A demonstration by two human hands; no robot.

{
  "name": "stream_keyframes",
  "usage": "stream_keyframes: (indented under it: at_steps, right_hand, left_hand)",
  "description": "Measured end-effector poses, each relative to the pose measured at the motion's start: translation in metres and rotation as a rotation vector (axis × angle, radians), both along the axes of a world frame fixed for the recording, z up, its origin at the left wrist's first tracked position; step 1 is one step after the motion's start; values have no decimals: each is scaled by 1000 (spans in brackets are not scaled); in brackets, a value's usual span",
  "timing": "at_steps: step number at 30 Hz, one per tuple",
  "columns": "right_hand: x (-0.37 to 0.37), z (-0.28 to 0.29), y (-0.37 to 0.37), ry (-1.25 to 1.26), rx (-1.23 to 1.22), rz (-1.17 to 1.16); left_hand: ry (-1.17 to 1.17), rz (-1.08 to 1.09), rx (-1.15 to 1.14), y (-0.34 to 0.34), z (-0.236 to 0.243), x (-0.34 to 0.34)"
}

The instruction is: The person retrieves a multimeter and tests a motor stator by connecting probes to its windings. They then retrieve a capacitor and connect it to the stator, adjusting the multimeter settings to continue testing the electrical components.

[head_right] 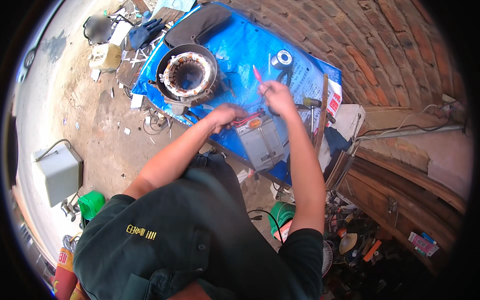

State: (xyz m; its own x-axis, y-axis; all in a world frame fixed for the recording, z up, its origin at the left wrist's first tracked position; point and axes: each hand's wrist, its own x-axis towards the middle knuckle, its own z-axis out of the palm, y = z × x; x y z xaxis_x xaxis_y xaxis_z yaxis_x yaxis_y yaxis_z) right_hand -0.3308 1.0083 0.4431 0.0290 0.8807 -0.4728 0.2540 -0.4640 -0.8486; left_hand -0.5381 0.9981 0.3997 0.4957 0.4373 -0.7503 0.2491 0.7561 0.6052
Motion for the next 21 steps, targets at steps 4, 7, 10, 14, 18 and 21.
stream_keyframes:
  at_steps: [4, 7, 10, 14, 18, 21]
  right_hand:
    - [-19, 17, 8, 553, 108, -195]
    - [-12, 46, 7, 793, 214, -305]
    - [21, 68, 5, 973, 318, -372]
    - [37, 111, 2, 1090, 472, -468]
    - [42, 119, -13, 1020, 483, -470]
    - [37, 114, -24, 961, 442, -462]
  left_hand:
    - [-120, 384, 74, -6, -9, 2]
    - [-373, 440, 282, -12, 22, 0]
    - [-397, 11, 646, 5, 61, 5]
    - [-452, -259, 893, 40, 23, 50]
    - [100, -313, 865, 50, -18, 73]
    - [449, -192, 899, 50, -59, 59]
